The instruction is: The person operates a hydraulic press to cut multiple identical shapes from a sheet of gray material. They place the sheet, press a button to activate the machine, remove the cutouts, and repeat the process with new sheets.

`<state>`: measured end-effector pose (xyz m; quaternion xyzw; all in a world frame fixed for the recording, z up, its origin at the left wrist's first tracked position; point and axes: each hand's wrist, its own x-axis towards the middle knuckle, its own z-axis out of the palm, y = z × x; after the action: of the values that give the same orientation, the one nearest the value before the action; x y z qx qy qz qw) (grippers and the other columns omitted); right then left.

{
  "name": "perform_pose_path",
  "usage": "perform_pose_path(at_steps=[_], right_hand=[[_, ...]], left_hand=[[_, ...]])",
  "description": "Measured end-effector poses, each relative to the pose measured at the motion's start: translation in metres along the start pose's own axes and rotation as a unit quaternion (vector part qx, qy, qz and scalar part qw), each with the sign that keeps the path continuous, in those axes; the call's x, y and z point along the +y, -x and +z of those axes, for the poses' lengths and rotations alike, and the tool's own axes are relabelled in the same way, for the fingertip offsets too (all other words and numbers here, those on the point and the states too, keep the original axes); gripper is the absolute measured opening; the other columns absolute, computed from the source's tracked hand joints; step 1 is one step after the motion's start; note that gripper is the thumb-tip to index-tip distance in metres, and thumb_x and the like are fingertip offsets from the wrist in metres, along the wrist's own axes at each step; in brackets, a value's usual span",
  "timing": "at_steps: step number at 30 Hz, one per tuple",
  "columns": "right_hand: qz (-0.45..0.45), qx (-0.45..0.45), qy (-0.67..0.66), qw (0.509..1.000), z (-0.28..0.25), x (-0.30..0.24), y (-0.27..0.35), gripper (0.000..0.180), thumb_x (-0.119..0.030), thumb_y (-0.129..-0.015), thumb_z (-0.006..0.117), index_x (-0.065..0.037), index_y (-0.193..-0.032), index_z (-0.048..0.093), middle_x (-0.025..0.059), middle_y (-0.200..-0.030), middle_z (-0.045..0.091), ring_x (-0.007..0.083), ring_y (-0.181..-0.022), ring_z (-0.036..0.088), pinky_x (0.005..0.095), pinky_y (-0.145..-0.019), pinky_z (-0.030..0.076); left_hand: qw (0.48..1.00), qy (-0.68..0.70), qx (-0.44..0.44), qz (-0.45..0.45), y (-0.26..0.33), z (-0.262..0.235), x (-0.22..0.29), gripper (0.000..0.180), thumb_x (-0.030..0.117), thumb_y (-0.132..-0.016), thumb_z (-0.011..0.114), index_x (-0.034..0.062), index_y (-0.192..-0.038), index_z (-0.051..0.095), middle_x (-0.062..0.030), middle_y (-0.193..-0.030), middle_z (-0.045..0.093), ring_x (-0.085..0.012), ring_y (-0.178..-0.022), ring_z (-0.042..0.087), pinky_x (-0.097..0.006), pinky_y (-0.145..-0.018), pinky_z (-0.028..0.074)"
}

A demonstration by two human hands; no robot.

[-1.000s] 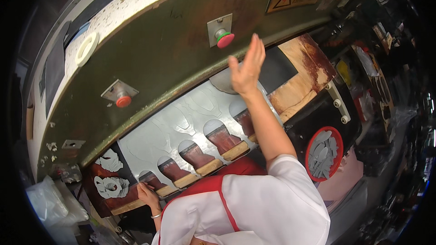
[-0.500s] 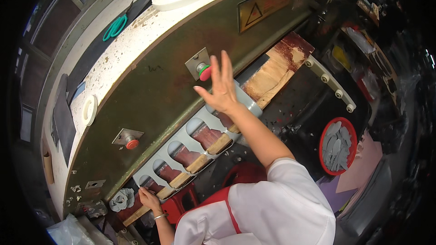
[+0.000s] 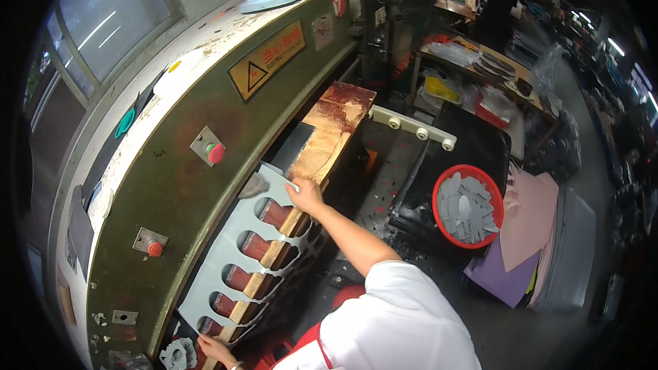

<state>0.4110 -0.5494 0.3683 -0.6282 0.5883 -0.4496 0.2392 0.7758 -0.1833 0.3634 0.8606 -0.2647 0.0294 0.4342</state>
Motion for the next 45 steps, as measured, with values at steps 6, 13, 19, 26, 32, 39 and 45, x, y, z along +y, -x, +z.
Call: perform_pose_path(at_steps=[6, 13, 19, 26, 32, 39, 45], right_hand=[[-0.006, 0.044, 0.032, 0.998, -0.047, -0.005, 0.027, 0.029, -0.023, -0.073, 0.070, -0.004, -0.095, 0.065, 0.0163, -0.084, 0.064, 0.0320, -0.084, 0.061, 0.0402, -0.076, 0.049], [-0.197, -0.150, 0.186, 0.951, -0.028, -0.050, 0.045, 0.065, -0.033, -0.065, 0.077, -0.009, -0.122, 0.057, 0.0252, -0.122, 0.047, 0.0406, -0.111, 0.045, 0.0489, -0.095, 0.041], [-0.177, -0.220, 0.192, 0.940, -0.065, -0.057, 0.057, 0.067, -0.036, -0.059, 0.076, -0.007, -0.118, 0.060, 0.0223, -0.117, 0.050, 0.0374, -0.108, 0.045, 0.0439, -0.093, 0.042], [0.111, -0.294, -0.129, 0.941, -0.136, -0.039, 0.021, 0.049, -0.024, -0.062, 0.080, -0.001, -0.104, 0.068, 0.0109, -0.102, 0.068, 0.0184, -0.093, 0.064, 0.0293, -0.083, 0.050], [-0.046, -0.080, 0.190, 0.978, -0.198, 0.045, -0.009, 0.057, -0.028, -0.061, 0.078, -0.003, -0.110, 0.064, 0.0173, -0.103, 0.064, 0.0354, -0.102, 0.058, 0.0429, -0.088, 0.046], [-0.192, -0.081, 0.361, 0.909, -0.225, 0.087, 0.006, 0.049, -0.026, -0.079, 0.074, -0.004, -0.120, 0.060, 0.0239, -0.124, 0.052, 0.0378, -0.115, 0.049, 0.0451, -0.098, 0.038], [-0.083, -0.113, 0.026, 0.990, -0.228, 0.036, 0.076, 0.024, -0.010, -0.088, 0.065, 0.004, -0.107, 0.062, 0.0128, -0.098, 0.064, 0.0222, -0.089, 0.061, 0.0337, -0.079, 0.050]], left_hand=[[0.994, -0.020, -0.079, -0.075, 0.068, -0.052, 0.045, 0.030, 0.019, -0.098, 0.047, -0.0091, -0.101, 0.058, -0.0264, -0.091, 0.062, -0.0343, -0.081, 0.058, -0.039, -0.074, 0.047], [0.991, -0.026, -0.092, -0.098, 0.114, -0.081, 0.022, 0.042, 0.028, -0.098, 0.049, -0.0077, -0.119, 0.053, -0.0275, -0.113, 0.058, -0.0364, -0.100, 0.057, -0.039, -0.087, 0.047], [0.988, -0.014, 0.019, -0.155, 0.132, -0.090, 0.042, 0.040, 0.022, -0.094, 0.057, -0.0079, -0.119, 0.052, -0.0277, -0.110, 0.058, -0.0313, -0.097, 0.059, -0.041, -0.084, 0.049], [0.973, 0.142, -0.183, -0.001, 0.123, 0.012, 0.152, 0.025, 0.007, -0.092, 0.050, 0.0011, -0.115, 0.058, -0.0083, -0.096, 0.064, -0.0143, -0.083, 0.057, -0.030, -0.076, 0.048], [0.860, 0.114, -0.373, 0.330, 0.171, 0.138, 0.290, 0.044, 0.020, -0.076, 0.070, -0.0005, -0.113, 0.058, -0.0206, -0.115, 0.057, -0.0377, -0.109, 0.053, -0.043, -0.095, 0.044], [0.860, 0.069, -0.355, 0.361, 0.218, 0.187, 0.294, 0.080, 0.044, -0.064, 0.078, 0.0038, -0.128, 0.051, -0.0239, -0.139, 0.039, -0.0389, -0.135, 0.029, -0.057, -0.112, 0.015], [0.899, 0.240, -0.325, 0.170, 0.204, 0.181, 0.308, 0.058, 0.035, -0.076, 0.072, 0.0030, -0.120, 0.055, -0.0195, -0.126, 0.051, -0.0284, -0.126, 0.043, -0.047, -0.109, 0.028]])
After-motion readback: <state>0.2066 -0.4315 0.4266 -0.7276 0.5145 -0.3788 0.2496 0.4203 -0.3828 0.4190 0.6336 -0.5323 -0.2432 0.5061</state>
